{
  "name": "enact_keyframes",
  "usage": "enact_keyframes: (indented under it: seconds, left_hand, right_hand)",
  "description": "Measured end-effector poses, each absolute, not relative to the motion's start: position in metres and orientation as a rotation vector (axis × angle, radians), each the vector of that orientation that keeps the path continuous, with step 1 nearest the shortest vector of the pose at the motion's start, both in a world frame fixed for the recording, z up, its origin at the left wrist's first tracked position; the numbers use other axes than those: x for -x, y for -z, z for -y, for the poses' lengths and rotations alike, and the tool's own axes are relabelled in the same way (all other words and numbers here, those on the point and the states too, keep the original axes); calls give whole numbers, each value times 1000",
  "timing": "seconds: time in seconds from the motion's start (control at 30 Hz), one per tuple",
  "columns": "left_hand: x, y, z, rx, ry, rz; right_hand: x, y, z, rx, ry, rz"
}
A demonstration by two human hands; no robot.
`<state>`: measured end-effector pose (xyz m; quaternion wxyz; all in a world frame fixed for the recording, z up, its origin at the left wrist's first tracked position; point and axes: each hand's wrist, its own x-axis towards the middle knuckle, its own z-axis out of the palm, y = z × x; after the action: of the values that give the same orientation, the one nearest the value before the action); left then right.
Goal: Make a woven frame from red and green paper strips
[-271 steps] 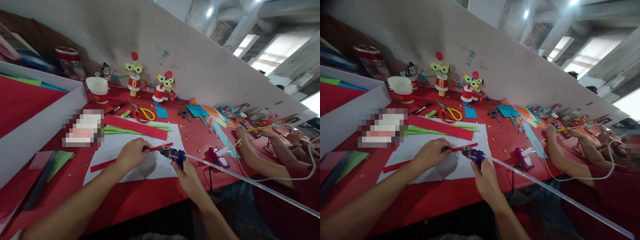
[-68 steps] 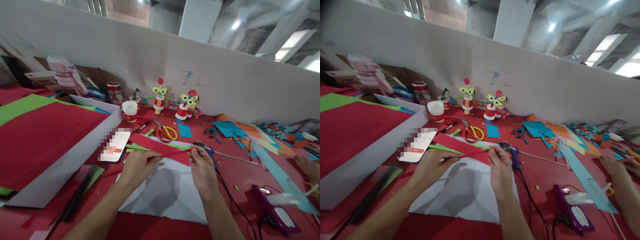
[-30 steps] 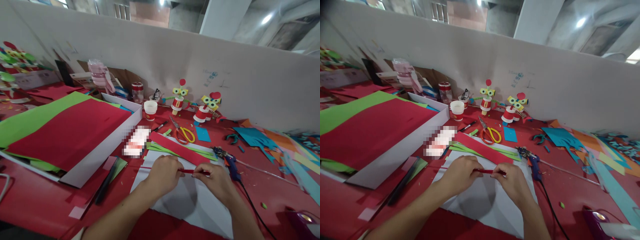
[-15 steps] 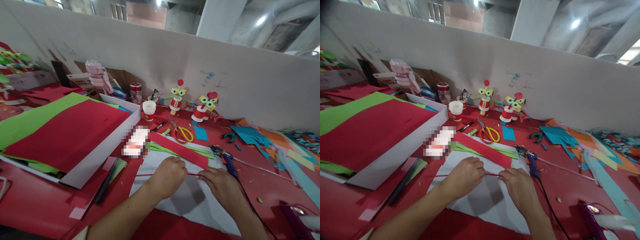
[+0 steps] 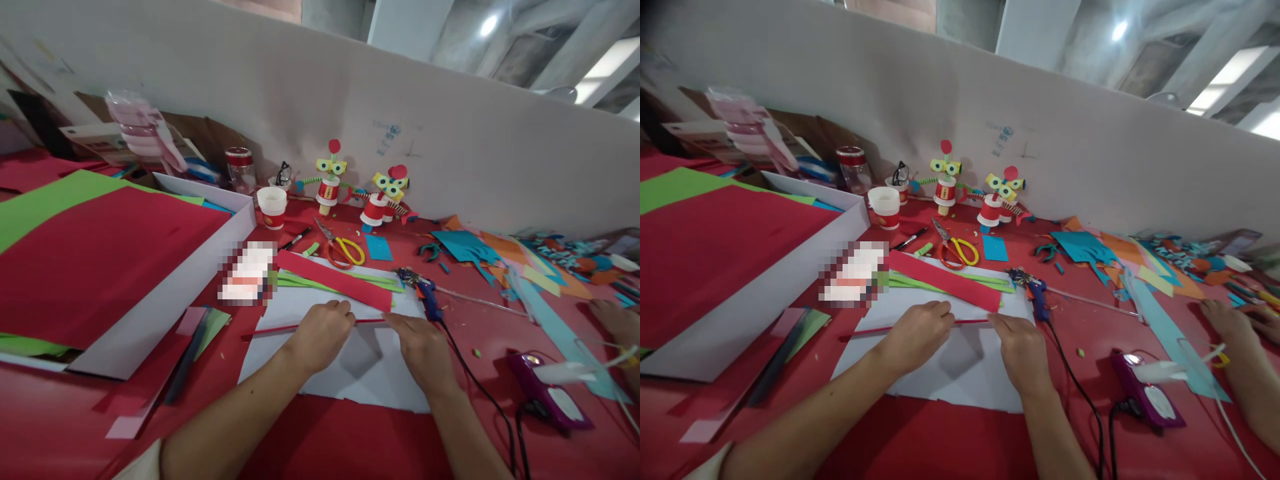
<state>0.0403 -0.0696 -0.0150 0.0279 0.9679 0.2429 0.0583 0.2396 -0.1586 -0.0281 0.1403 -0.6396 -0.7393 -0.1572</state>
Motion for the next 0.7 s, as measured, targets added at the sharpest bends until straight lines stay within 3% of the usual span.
enact_keyframes:
  seconds: [0.23, 0.7]
  left_hand:
    - [-47, 24, 75, -2881, -244, -803]
    - [-51, 27, 84, -2824, -69, -941]
  right_hand:
    - [-246, 28, 158, 1862, 619, 2028]
    - [-247, 36, 157, 2033, 641, 1942]
